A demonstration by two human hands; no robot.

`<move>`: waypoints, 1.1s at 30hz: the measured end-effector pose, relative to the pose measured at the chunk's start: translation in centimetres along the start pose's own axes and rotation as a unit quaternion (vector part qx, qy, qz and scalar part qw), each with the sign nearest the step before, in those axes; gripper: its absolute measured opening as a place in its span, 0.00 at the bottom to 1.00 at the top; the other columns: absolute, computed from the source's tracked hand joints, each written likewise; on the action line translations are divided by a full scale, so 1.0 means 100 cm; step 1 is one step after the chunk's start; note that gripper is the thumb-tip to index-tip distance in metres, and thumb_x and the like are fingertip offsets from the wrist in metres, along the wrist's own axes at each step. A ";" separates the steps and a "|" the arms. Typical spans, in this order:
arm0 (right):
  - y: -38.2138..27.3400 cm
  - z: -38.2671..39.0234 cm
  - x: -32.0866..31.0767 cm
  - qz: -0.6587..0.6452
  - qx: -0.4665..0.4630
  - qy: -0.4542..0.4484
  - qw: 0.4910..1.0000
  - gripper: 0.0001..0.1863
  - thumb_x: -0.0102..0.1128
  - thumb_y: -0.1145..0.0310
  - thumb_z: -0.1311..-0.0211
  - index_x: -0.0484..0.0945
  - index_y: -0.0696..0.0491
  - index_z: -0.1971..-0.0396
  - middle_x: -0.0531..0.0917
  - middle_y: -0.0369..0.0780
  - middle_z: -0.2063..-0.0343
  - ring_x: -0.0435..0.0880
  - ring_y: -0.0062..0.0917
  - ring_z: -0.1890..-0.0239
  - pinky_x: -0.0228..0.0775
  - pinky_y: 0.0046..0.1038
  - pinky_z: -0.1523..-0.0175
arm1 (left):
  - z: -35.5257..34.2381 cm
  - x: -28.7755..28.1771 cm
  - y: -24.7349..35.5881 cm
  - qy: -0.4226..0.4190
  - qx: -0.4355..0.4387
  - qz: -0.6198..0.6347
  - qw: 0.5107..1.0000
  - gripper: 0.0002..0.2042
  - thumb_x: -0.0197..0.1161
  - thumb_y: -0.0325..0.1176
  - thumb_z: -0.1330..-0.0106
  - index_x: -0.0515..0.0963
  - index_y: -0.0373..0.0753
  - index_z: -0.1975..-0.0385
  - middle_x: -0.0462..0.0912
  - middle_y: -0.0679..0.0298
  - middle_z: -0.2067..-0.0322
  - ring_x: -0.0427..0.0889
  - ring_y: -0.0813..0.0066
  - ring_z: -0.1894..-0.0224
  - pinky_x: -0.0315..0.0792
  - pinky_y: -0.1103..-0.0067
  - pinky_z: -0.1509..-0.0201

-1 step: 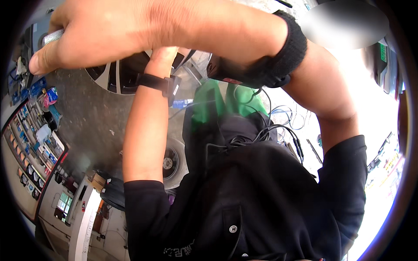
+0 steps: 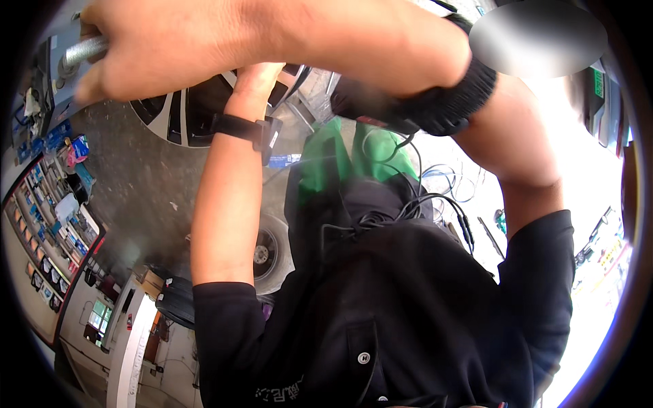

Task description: The person places a car wheel onto a tire changer machine, inserts a new valve stem through the rim by hand, and uses a valve stem tool to pull the stem into its final seated position.

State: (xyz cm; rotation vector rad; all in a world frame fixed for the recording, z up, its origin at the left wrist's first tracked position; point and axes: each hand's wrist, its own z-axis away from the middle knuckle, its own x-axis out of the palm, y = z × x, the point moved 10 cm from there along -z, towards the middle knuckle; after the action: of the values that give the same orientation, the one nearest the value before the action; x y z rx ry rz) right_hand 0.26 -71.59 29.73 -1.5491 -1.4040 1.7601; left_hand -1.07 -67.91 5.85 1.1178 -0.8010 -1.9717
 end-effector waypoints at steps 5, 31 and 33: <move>-0.046 0.013 -0.013 0.308 -0.115 -0.093 0.940 0.08 0.70 0.66 0.55 0.88 0.52 0.75 0.88 0.44 0.71 0.89 0.35 0.62 0.80 0.31 0.56 | -0.002 -0.014 -0.010 0.030 -0.012 -0.006 0.999 0.06 0.68 0.24 0.41 0.84 0.33 0.64 0.85 0.62 0.75 0.80 0.75 0.77 0.74 0.78 0.71; -0.030 0.023 -0.050 0.125 -0.098 0.114 0.981 0.10 0.62 0.76 0.51 0.83 0.61 0.67 0.84 0.56 0.69 0.85 0.50 0.61 0.78 0.41 0.54 | 0.001 0.005 -0.005 -0.008 -0.022 0.043 0.999 0.05 0.67 0.19 0.43 0.83 0.29 0.67 0.86 0.60 0.72 0.83 0.74 0.75 0.76 0.78 0.73; -0.029 0.019 -0.051 0.126 -0.094 0.115 0.981 0.09 0.61 0.75 0.50 0.82 0.61 0.67 0.84 0.56 0.70 0.84 0.51 0.61 0.78 0.42 0.54 | -0.001 0.005 -0.009 -0.012 -0.015 0.049 0.999 0.06 0.67 0.19 0.43 0.83 0.29 0.67 0.85 0.61 0.72 0.82 0.75 0.77 0.75 0.78 0.76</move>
State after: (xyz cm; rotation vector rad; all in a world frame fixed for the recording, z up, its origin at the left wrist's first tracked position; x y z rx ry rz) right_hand -0.83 -75.38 34.51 -2.0383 -1.3388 1.5540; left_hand -1.48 -67.83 4.86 1.0191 -0.8208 -1.9123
